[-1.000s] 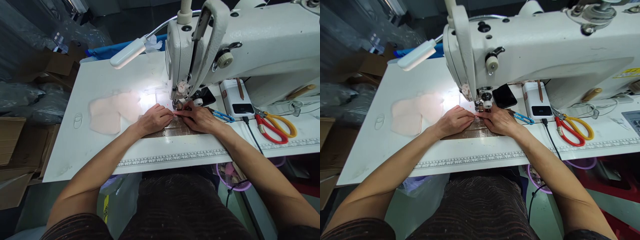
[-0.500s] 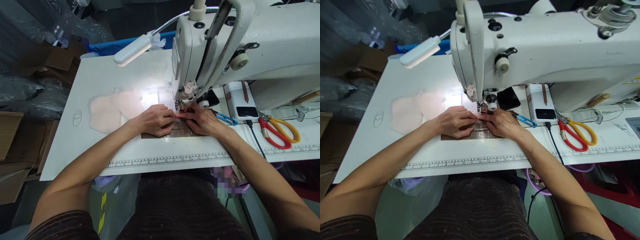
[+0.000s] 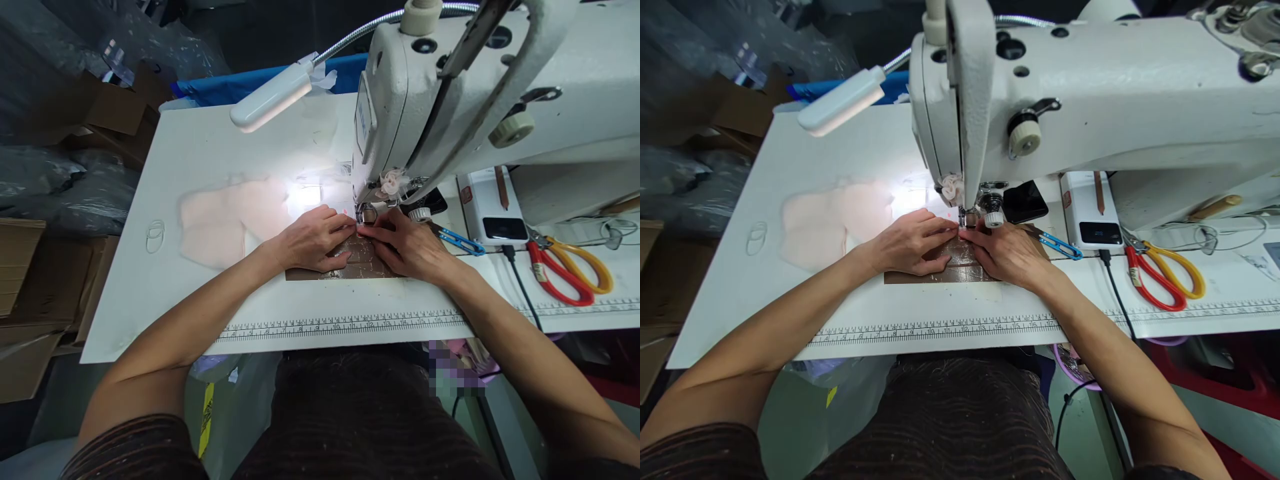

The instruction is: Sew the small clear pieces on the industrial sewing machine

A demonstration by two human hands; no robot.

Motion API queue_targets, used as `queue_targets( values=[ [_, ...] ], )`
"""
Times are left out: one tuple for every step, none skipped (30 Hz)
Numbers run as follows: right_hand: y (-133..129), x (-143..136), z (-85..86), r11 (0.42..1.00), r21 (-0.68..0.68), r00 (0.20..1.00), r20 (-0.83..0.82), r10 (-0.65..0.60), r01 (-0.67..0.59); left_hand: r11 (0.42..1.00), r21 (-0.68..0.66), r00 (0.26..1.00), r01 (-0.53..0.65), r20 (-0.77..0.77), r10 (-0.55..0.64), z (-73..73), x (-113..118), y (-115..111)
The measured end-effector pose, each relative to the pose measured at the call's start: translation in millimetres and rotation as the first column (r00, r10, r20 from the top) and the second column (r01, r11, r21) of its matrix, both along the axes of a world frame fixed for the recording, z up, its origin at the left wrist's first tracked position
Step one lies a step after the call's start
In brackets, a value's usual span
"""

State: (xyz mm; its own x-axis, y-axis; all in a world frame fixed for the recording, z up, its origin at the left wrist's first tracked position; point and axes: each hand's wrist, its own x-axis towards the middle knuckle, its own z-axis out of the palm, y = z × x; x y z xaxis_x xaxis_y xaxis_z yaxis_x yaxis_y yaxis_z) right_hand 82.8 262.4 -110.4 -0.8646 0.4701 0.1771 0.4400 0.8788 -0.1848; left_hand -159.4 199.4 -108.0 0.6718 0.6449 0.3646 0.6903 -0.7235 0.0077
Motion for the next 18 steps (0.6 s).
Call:
queue_targets(
  values=[
    [-0.4, -0.2, -0.3, 1.000, -0.004, 1.000, -0.003, -0.002, 0.002, 1.000, -0.006, 1.000, -0.006, -0.006, 0.006, 0.2, -0.4, 0.1],
    [-0.8, -0.5, -0.6, 1.000, -0.010, 1.000, -0.008, -0.004, 0.004, 1.000, -0.013, 1.000, -0.013, -0.016, 0.013, 0.7, -0.8, 0.3],
    [-1.1, -0.8, -0.8, 1.000, -0.022, 1.000, -0.017, -0.005, 0.005, 1.000, -0.018, 0.999, -0.023, -0.027, 0.023, 1.4, -1.2, 0.5],
    [-1.2, -0.9, -0.7, 0.999, -0.040, 0.999, -0.032, -0.005, 0.004, 0.999, -0.023, 0.999, -0.031, -0.040, 0.030, 2.4, -1.6, 0.7],
    [-1.2, -0.8, -0.2, 0.998, -0.067, 0.999, -0.054, -0.004, 0.001, 0.999, -0.027, 0.998, -0.039, -0.054, 0.037, 3.5, -1.9, 1.0],
    [-0.9, -0.3, 0.8, 0.995, -0.101, 0.996, -0.085, -0.005, -0.004, 0.998, -0.031, 0.997, -0.047, -0.068, 0.045, 4.6, -2.2, 1.4],
    [-0.2, 0.5, 2.3, 0.990, -0.141, 0.993, -0.119, -0.009, -0.008, 0.998, -0.038, 0.995, -0.055, -0.082, 0.051, 5.5, -2.5, 1.8],
    [0.7, 1.7, 4.5, 0.983, -0.185, 0.988, -0.154, -0.015, -0.014, 0.997, -0.046, 0.994, -0.062, -0.095, 0.058, 6.3, -2.8, 2.3],
    [2.1, 3.0, 7.3, 0.972, -0.232, 0.983, -0.184, -0.025, -0.019, 0.996, -0.054, 0.992, -0.070, -0.104, 0.064, 6.9, -3.1, 2.9],
    [3.8, 4.5, 10.5, 0.960, -0.278, 0.978, -0.207, -0.037, -0.022, 0.995, -0.062, 0.991, -0.079, -0.111, 0.072, 7.2, -3.5, 3.5],
    [5.9, 6.0, 13.8, 0.946, -0.323, 0.973, -0.224, -0.053, -0.023, 0.994, -0.070, 0.990, -0.089, -0.117, 0.081, 7.4, -3.8, 4.1],
    [8.3, 7.3, 16.9, 0.931, -0.365, 0.969, -0.236, -0.068, -0.023, 0.992, -0.077, 0.989, -0.098, -0.122, 0.088, 7.5, -4.1, 4.7],
    [11.1, 8.3, 19.5, 0.915, -0.403, 0.967, -0.240, -0.082, -0.023, 0.991, -0.085, 0.988, -0.104, -0.127, 0.093, 7.6, -4.3, 5.3],
    [14.1, 8.9, 21.3, 0.898, -0.440, 0.967, -0.237, -0.097, -0.017, 0.990, -0.093, 0.987, -0.110, -0.130, 0.098, 7.7, -4.5, 5.8],
    [17.4, 9.1, 22.2, 0.881, -0.473, 0.966, -0.231, -0.118, -0.005, 0.988, -0.100, 0.986, -0.114, -0.134, 0.101, 7.8, -4.5, 6.1],
    [20.6, 8.7, 22.1, 0.864, -0.502, 0.964, -0.221, -0.146, 0.015, 0.987, -0.106, 0.985, -0.119, -0.138, 0.104, 8.0, -4.5, 6.3],
    [23.7, 8.0, 21.2, 0.849, -0.526, 0.961, -0.212, -0.180, 0.043, 0.986, -0.112, 0.984, -0.124, -0.141, 0.108, 8.2, -4.4, 6.3],
    [26.3, 6.9, 19.7, 0.837, -0.542, 0.954, -0.206, -0.219, 0.075, 0.985, -0.118, 0.983, -0.130, -0.143, 0.113, 8.4, -4.2, 6.2]
  ],
)
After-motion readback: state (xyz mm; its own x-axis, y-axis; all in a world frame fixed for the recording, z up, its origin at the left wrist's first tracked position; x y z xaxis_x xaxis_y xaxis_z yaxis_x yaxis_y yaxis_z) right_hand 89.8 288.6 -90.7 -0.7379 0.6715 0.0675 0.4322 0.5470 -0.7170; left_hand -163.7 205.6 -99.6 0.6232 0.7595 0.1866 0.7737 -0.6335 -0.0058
